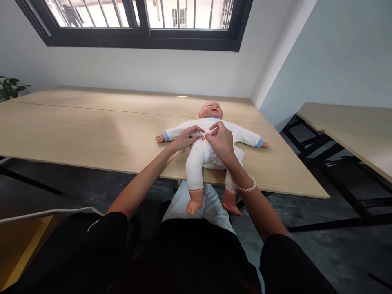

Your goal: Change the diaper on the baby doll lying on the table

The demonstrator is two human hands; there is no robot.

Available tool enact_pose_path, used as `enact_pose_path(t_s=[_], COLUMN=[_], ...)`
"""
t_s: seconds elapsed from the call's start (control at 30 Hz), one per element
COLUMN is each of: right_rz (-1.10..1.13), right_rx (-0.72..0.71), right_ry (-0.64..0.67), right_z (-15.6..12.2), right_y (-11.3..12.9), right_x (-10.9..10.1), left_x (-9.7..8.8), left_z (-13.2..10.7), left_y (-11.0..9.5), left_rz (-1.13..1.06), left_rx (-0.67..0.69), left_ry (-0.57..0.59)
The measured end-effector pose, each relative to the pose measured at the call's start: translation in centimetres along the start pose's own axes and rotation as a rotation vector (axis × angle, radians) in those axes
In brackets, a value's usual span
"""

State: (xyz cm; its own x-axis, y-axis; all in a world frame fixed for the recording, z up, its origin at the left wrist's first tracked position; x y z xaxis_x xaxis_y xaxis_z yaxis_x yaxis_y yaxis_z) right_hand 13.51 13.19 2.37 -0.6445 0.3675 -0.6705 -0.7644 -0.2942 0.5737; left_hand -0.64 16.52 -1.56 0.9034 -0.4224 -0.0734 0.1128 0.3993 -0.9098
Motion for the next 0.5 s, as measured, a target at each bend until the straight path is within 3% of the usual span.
enact_pose_path(t_s=[0.3,0.5], right_rz=[-0.002,0.025], right_rx=[0.065,0.046], right_ry=[0.078,-0.027], right_z=[0.4,0.8], right_y=[-0.9,-1.7], right_x=[0.7,0.2], left_x=[-0.1,1.3], left_z=[-0.6,-1.1], left_y=[-1.2,-2.6], left_rz=[0.151,0.518], left_rx=[0.080,0.127], left_ry=[-0.021,0.002])
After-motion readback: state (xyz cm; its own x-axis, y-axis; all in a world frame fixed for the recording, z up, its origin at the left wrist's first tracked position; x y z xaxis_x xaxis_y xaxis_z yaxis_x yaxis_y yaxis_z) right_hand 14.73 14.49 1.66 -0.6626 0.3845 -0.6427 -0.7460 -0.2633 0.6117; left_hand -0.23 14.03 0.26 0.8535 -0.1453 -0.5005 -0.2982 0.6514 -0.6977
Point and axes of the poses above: each hand's wrist, its own z-axis towards the middle knuckle, its own x-axis out of the palm, y = z × x, the point moved 9 cm from there along z, towards the middle knuckle, and after that the axes turned 10 degrees about -z, right-handed, at the moved point
